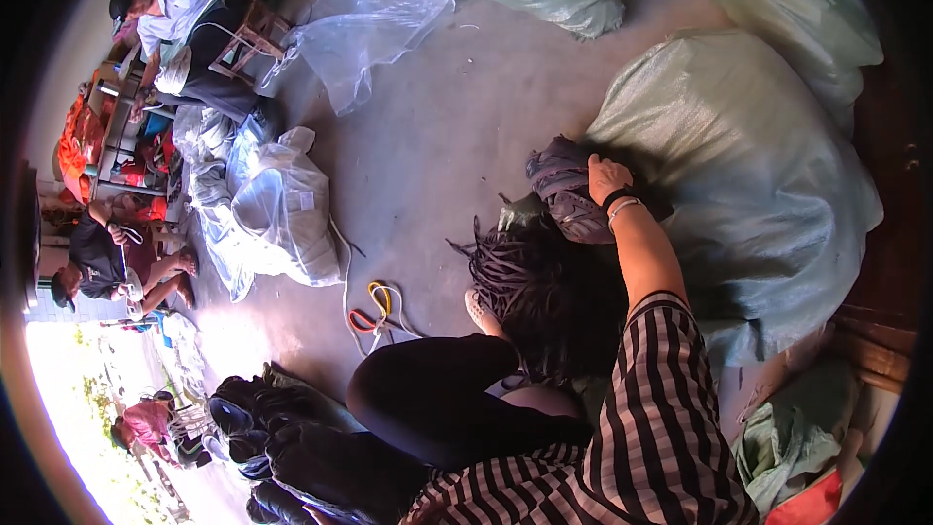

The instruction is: Lacing a black shoe upper in a workshop environment.

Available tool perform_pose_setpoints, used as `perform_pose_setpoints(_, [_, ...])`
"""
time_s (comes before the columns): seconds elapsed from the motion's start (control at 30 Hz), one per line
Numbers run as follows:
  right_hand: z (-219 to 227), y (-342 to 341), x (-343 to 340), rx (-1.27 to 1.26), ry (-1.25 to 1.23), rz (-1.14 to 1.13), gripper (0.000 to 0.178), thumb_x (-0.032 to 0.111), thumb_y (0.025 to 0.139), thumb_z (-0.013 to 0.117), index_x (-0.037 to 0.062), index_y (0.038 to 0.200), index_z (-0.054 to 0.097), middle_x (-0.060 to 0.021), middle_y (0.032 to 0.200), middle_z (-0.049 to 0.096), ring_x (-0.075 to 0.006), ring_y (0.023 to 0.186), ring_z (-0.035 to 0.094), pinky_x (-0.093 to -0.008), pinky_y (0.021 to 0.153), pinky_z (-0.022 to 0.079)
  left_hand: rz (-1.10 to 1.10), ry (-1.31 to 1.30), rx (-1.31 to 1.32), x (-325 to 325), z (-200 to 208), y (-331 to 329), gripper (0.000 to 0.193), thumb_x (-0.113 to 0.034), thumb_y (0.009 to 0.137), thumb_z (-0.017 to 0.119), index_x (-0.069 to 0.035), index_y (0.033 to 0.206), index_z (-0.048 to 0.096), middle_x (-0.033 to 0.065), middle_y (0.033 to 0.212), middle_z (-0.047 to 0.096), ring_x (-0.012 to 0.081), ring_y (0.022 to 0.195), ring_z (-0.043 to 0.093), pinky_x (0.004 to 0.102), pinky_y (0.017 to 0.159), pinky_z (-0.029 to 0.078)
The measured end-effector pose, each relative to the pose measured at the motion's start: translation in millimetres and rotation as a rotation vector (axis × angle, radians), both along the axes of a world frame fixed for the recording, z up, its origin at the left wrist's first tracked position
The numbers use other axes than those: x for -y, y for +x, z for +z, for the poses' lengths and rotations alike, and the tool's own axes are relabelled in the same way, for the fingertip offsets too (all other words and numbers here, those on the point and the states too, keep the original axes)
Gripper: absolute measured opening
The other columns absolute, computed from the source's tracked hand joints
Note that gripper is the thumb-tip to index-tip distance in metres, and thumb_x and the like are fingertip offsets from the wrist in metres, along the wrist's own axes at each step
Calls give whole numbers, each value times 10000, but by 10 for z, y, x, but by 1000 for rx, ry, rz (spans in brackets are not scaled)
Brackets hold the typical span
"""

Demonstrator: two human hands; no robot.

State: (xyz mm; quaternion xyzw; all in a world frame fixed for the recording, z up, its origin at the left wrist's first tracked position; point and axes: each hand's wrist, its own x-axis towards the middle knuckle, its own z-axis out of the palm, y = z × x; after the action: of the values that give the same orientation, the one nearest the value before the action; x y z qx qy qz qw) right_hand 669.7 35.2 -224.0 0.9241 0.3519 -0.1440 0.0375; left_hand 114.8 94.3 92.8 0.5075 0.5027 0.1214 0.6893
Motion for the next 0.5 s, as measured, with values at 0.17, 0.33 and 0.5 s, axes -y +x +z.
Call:
perform_pose_setpoints(0.17, [-80, -8, 259, -58, -61, -37, 311, 118, 865, 474, 28, 1152, 550, -186, 993, 660, -337, 935, 648, -471, 760, 530, 88, -43, 46, 68, -80, -36, 829, -655, 835, 479, -36, 1375, 368, 117, 1377, 432, 290, 1239, 425, 408, 1049, 317])
perform_pose_setpoints(0.33, [131, -98, 964, -130, -221, -29, 210, 88, 825, 514, 21, 905, 696, -216, 983, 657, -348, 931, 648, -459, 782, 522, 180, -78, 133, 245, -225, -158, 821, -649, 839, 480, -37, 1374, 369, 116, 1377, 432, 290, 1238, 426, 409, 1048, 320])
perform_pose_setpoints(0.5, [477, -410, 1656, -32, 145, -176, 186, 32, 812, 473, -39, 943, 585, -258, 863, 631, -425, 851, 612, -480, 746, 492, 256, -115, 221, 443, -344, -313, 812, -643, 842, 481, -38, 1373, 371, 115, 1377, 433, 290, 1238, 426, 409, 1048, 322])
